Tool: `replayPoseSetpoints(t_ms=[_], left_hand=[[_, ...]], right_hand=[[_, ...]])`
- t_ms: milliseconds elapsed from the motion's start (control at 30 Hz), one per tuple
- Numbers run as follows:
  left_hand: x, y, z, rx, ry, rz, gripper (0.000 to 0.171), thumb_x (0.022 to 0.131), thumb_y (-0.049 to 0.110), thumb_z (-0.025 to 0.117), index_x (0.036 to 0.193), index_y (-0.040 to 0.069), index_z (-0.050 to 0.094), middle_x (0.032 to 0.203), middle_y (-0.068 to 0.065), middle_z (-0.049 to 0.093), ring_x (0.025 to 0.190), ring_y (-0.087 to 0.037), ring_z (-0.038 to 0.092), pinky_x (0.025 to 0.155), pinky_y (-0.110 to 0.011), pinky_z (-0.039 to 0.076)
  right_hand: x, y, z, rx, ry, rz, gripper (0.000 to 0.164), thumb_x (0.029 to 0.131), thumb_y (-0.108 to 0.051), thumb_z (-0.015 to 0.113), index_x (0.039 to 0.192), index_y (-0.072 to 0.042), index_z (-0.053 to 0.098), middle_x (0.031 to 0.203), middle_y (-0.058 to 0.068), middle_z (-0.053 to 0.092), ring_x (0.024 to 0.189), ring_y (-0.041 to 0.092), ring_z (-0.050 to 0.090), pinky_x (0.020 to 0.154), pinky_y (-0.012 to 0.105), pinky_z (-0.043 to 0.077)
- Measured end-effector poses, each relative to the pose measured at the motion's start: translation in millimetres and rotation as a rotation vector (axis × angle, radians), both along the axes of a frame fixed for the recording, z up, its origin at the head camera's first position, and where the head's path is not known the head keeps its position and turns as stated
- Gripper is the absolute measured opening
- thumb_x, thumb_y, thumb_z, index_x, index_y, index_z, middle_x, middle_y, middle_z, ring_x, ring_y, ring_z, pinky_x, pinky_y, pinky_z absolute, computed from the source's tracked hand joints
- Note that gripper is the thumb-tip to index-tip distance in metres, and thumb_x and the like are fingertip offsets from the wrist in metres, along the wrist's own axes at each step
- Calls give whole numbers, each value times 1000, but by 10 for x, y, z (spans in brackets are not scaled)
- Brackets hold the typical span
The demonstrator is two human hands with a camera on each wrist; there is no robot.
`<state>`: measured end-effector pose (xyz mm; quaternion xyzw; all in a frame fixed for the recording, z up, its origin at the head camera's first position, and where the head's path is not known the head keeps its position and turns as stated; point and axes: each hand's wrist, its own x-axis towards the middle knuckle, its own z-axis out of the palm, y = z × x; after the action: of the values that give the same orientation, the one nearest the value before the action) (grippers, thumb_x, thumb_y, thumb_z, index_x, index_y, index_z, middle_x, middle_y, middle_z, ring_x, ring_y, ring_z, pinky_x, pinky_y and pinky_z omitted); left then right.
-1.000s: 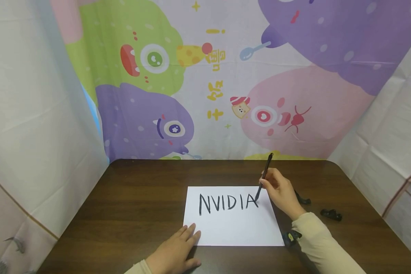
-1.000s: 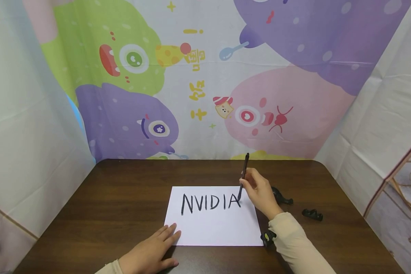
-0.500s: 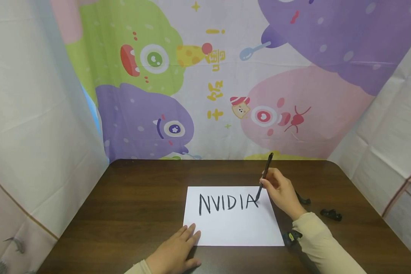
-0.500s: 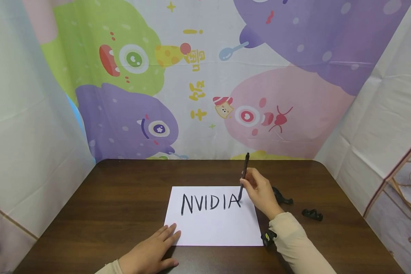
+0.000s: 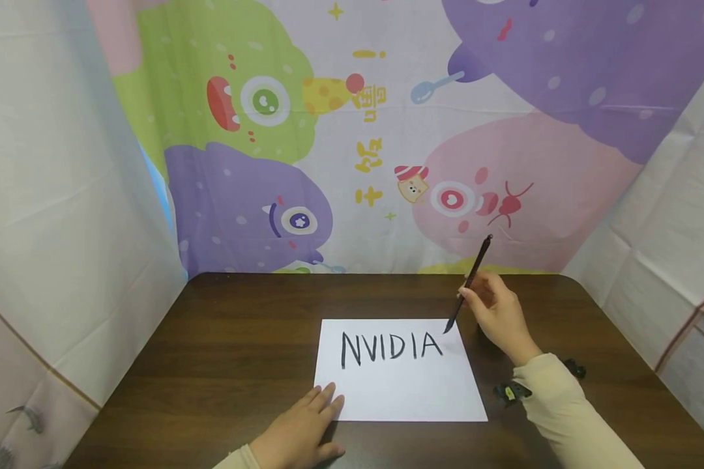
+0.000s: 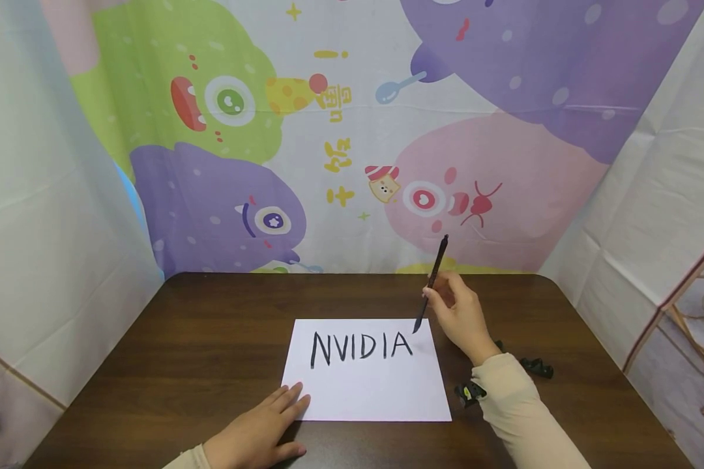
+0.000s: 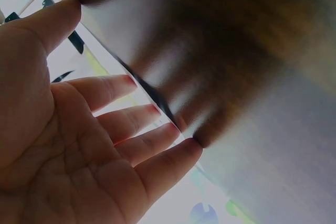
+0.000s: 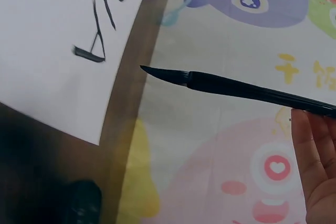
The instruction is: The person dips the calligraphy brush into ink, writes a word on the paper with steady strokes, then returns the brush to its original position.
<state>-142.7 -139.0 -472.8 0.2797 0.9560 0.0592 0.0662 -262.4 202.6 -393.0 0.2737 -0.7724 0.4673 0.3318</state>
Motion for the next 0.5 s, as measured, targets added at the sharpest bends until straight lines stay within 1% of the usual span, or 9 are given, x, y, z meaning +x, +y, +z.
replayPoseSetpoints(t_ms=[133,200,333,433,500], left_hand=[[-8,3,7,3,-22,7,76,85,53,67,145,9,48,153,-17,41,137,-41,43,111,-51,41],[-12,4,8,5,-32,10,76,85,53,67,145,10,47,154,-17,41,137,-41,43,110,-52,41],[-16,5,9,8,-39,15,76,85,53,67,145,10,48,154,-17,41,137,-41,43,109,-53,42],[-17,6,10,11,-51,23,76,85,53,67,145,10,48,154,-17,40,138,-41,43,108,-53,42],[-17,6,7,13,-58,27,76,85,53,68,145,10,47,154,-17,40,138,-41,43,108,-54,43]], right_hand=[[-114,155,-63,38,-6,-31,35,78,19,68,110,10,56,83,16,66,71,6,65,65,8,52],[-148,226,-66,49,-6,-33,36,81,16,68,113,6,56,84,16,65,72,0,63,64,8,51],[-148,311,23,58,19,-45,38,81,16,67,117,6,57,85,17,65,72,-3,62,64,8,51],[-147,377,95,58,34,-74,39,81,16,68,117,7,57,85,17,65,71,-4,61,64,7,50],[-146,422,141,56,28,-93,40,81,15,68,118,7,58,86,18,66,70,-3,60,63,7,49]])
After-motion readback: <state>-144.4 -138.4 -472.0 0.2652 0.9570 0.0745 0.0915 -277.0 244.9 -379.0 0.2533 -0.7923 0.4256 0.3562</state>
